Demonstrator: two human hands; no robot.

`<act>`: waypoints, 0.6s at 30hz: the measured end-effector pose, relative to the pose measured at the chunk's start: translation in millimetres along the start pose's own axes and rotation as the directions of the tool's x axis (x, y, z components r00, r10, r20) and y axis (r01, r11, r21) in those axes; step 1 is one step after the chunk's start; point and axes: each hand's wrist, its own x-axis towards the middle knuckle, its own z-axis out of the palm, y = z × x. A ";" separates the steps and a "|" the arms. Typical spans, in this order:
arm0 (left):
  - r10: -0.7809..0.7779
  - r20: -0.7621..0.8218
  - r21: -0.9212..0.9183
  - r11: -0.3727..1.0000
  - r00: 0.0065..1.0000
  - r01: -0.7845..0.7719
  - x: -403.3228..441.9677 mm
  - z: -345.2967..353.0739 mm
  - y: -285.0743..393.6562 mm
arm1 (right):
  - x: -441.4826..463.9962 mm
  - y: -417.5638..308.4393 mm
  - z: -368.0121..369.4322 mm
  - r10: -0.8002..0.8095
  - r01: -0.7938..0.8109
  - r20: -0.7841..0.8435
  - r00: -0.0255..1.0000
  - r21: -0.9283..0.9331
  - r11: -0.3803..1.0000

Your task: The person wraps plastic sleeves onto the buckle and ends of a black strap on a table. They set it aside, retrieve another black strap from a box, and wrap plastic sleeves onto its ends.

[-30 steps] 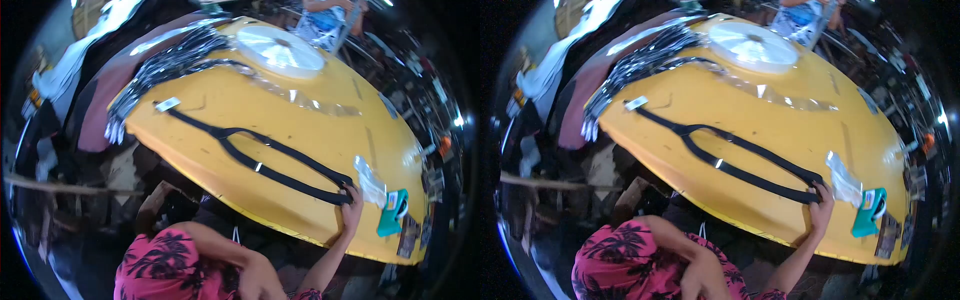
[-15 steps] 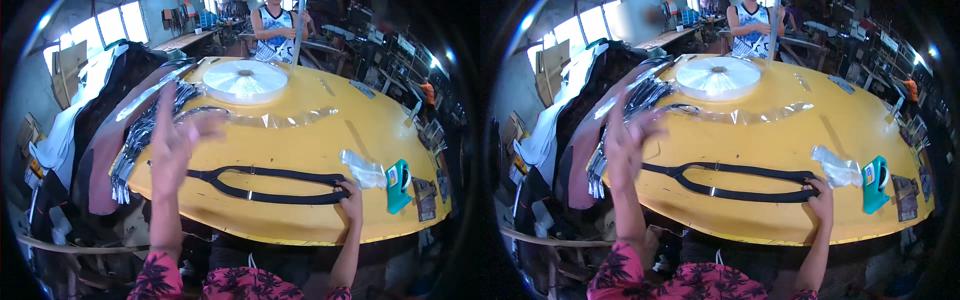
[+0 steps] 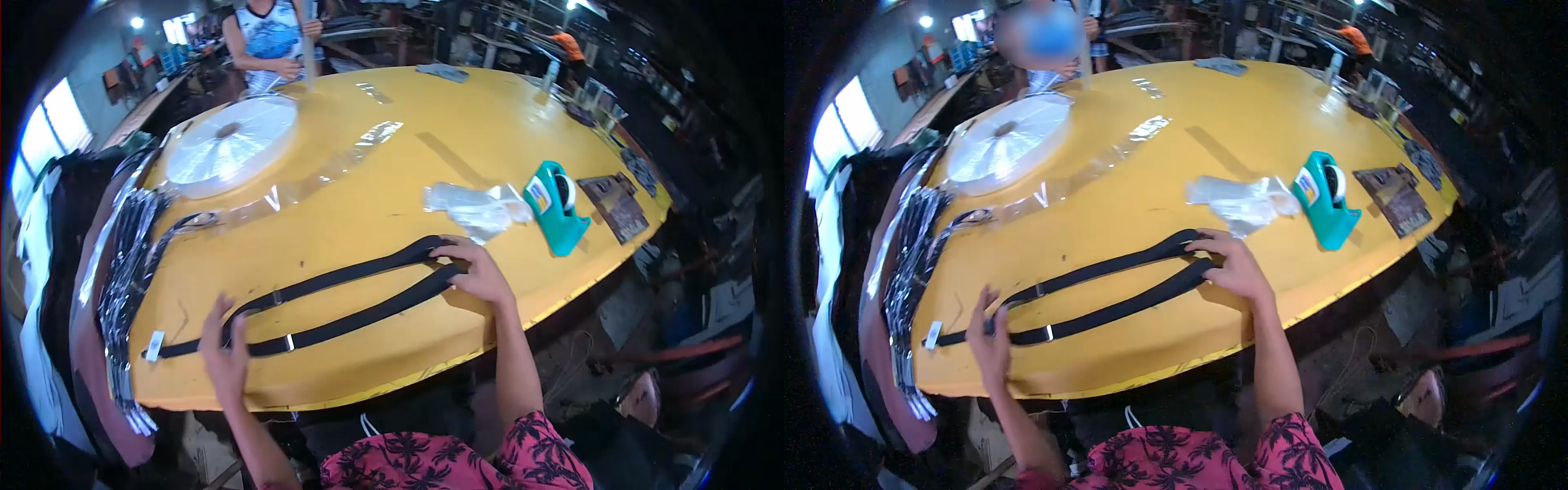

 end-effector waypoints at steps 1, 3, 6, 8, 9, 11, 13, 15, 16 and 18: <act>0.004 -0.029 0.106 0.994 1.000 -0.001 -3.8 -8.2 -12.4 | -0.7 -4.7 -1.6 0.039 -0.040 0.013 0.999 0.029 0.999; 0.010 0.010 0.151 0.988 1.000 -0.012 -9.9 -19.4 -33.5 | 0.7 -5.5 -3.6 0.052 -0.052 0.022 0.998 -0.009 0.999; 0.004 0.041 0.148 0.989 0.999 -0.010 -9.2 -26.7 -40.6 | -0.7 -10.8 2.0 0.056 -0.056 -0.025 0.998 0.009 0.998; -0.042 0.063 0.149 0.988 0.997 0.033 -6.4 -27.3 -41.9 | 0.4 -12.8 5.6 0.055 -0.051 -0.091 0.994 0.046 0.998; -0.082 0.080 0.156 0.985 0.993 0.069 -5.0 -25.8 -42.2 | 2.5 -12.4 7.3 0.024 -0.018 -0.126 0.992 0.048 0.999; -0.124 0.109 0.138 0.984 0.986 0.109 -6.0 -24.8 -41.8 | 1.7 -13.2 11.5 0.009 -0.002 -0.155 0.988 0.044 0.999; 0.001 0.189 0.261 0.964 0.982 -0.051 -6.1 -25.4 -41.5 | 1.8 -16.4 14.2 0.081 -0.088 -0.149 0.985 -0.040 0.995; -0.007 0.232 0.291 0.955 0.973 -0.062 -4.0 -26.4 -44.4 | 5.4 -22.8 13.1 0.093 -0.104 -0.104 0.990 -0.113 0.988; -0.019 0.268 0.323 0.944 0.963 -0.072 -3.4 -26.7 -45.3 | 7.8 -25.7 11.6 0.103 -0.112 -0.057 0.993 -0.184 0.976; -0.033 0.301 0.384 0.919 0.953 -0.089 -2.1 -27.3 -43.6 | 10.2 -22.5 11.1 0.044 -0.053 -0.046 0.998 -0.218 0.975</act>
